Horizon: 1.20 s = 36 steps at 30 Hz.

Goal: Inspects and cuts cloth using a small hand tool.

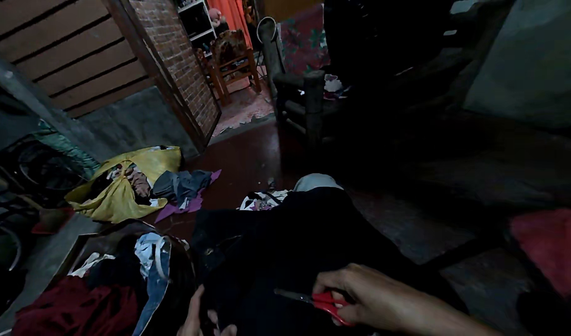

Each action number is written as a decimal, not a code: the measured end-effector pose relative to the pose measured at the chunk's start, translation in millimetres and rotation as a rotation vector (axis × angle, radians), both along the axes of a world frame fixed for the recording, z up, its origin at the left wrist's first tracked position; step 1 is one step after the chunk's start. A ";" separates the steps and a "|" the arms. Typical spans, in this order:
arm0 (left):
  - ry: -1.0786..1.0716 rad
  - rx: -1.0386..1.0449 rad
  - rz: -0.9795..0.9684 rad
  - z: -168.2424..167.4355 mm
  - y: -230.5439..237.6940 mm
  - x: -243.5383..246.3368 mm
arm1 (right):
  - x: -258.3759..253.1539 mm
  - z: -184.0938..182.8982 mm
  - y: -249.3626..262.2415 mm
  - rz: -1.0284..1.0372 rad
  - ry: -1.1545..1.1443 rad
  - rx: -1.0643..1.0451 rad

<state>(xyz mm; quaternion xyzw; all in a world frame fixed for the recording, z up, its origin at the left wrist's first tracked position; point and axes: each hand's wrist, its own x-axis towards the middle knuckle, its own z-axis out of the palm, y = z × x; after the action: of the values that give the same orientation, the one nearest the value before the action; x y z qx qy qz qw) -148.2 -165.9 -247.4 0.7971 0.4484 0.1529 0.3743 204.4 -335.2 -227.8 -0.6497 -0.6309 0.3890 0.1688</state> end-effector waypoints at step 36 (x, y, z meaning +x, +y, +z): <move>0.357 0.029 -0.603 -34.0 -51.2 180.2 | 89.2 28.3 -21.4 0.012 -0.020 0.032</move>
<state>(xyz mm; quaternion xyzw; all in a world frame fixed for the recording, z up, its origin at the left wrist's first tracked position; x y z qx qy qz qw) 32.0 -217.1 -281.4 0.9132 0.2490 -0.0999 0.3068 293.6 -356.5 -199.5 -0.6470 -0.6426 0.3733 0.1706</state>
